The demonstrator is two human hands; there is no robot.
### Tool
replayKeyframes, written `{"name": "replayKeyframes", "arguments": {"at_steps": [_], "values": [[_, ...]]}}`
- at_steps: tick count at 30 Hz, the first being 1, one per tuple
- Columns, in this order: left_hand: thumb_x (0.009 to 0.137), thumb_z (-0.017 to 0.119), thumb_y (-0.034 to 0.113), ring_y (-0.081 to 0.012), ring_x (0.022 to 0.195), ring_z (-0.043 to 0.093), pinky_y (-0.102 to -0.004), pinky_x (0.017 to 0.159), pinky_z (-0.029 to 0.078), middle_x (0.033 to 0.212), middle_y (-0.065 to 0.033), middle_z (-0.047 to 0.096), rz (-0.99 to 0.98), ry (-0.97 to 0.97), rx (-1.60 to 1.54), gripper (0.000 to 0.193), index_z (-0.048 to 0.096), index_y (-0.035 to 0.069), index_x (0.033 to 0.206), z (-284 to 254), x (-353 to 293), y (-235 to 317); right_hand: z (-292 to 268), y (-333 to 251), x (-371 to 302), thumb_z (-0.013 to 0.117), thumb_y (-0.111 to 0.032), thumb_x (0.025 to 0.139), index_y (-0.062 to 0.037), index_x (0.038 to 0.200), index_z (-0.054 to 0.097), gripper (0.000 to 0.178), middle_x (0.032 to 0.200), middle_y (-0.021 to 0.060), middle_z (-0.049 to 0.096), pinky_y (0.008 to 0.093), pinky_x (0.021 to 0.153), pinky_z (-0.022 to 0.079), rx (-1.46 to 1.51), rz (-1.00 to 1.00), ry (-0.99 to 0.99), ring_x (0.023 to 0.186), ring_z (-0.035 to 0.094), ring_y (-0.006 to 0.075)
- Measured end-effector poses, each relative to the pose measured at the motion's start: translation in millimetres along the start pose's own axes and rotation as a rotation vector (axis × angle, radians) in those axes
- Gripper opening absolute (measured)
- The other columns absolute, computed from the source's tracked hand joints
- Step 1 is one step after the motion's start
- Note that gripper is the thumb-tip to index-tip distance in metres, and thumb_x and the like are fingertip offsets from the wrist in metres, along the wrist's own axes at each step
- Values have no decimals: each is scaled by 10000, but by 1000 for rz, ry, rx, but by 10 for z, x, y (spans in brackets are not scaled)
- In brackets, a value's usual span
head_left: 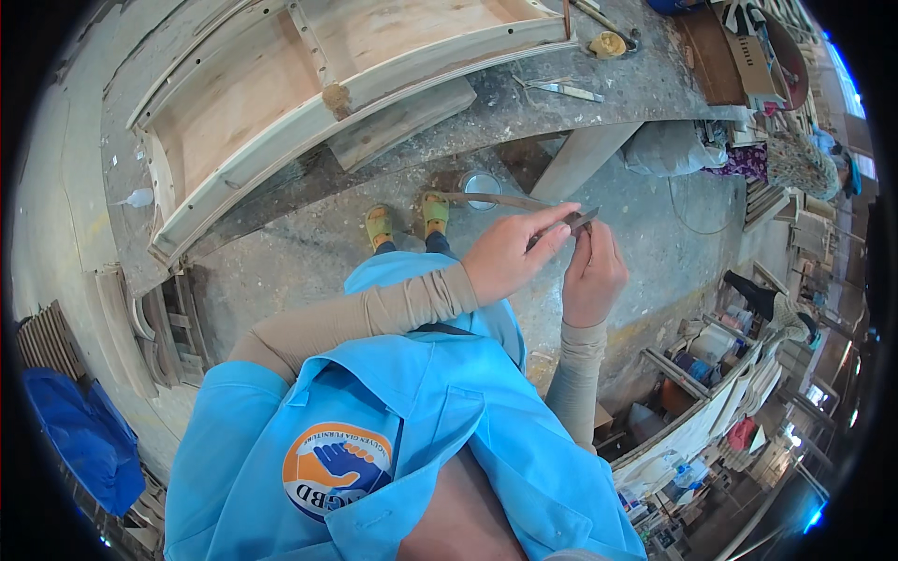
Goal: The person assembles a wooden furniture frame by hand. They pick up a thin wooden strip, align it with a pre-drilled hole in the frame, and insert it. They then use a small metal tool to tap the strip into place and adjust its position. The person repeats this process for another section of the frame.
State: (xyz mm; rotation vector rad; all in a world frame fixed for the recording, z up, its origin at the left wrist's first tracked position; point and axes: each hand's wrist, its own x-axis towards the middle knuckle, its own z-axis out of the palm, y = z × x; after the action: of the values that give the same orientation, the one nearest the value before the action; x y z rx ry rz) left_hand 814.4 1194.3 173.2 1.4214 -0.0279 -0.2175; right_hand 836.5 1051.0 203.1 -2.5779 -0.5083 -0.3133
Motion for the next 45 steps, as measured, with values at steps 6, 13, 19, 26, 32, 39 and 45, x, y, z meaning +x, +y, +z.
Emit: {"name": "replayKeyframes", "arguments": {"at_steps": [6, 13, 19, 26, 32, 39, 45], "values": [[976, 486, 268, -136, 843, 604, -282, 797, 475, 1030, -121, 679, -14, 26, -9, 409, 528, 54, 1322, -22, 26, 4, 59, -14, 21, 557, -14, 886, -21, 963, 599, 88, 851, 137, 645, 378, 608, 501, -12, 1, -5, 749, 653, 318], [977, 480, 256, -163, 905, 639, -295, 821, 481, 1054, -144, 681, 36, 42, 36, 390, 548, 46, 1298, -38, 94, -79, 80, 43, 74, 548, -14, 879, -22, 920, 588, 59, 825, 144, 647, 393, 620, 495, 94, 36, -23, 740, 649, 332], [975, 491, 261, -155, 917, 645, -283, 830, 480, 1034, -147, 689, 54, 49, 26, 372, 574, 62, 1279, -84, 151, -65, 60, 27, 173, 543, -20, 876, -19, 892, 578, 38, 798, 148, 646, 402, 619, 492, 158, 52, -48, 734, 645, 338], [972, 494, 241, -166, 878, 660, -282, 805, 492, 975, -135, 704, 66, 154, -19, 357, 587, 38, 1250, -71, 192, -108, 207, 6, 203, 548, -38, 884, -26, 894, 583, 39, 798, 139, 649, 408, 616, 495, 30, -4, -14, 728, 646, 327], [969, 502, 238, -167, 905, 674, -286, 820, 498, 963, -127, 712, 38, 142, -32, 364, 586, 7, 1238, -147, 246, -157, 219, 48, 297, 551, -29, 880, -20, 888, 592, 43, 772, 131, 656, 393, 597, 489, 168, -16, -55, 709, 649, 314], [967, 512, 233, -154, 903, 672, -282, 818, 500, 964, -125, 714, 82, 127, -46, 360, 586, 9, 1239, -219, 195, -142, 220, 30, 339, 553, -19, 872, -1, 877, 607, 57, 752, 148, 662, 361, 604, 490, 346, 86, -107, 713, 657, 316], [964, 519, 246, -139, 887, 665, -281, 807, 499, 952, -113, 716, 71, 205, -56, 352, 602, 34, 1234, -196, 222, -162, 337, 17, 308, 517, -13, 892, 11, 892, 595, 82, 783, 152, 651, 360, 613, 500, 168, -17, -12, 710, 663, 291]]}}
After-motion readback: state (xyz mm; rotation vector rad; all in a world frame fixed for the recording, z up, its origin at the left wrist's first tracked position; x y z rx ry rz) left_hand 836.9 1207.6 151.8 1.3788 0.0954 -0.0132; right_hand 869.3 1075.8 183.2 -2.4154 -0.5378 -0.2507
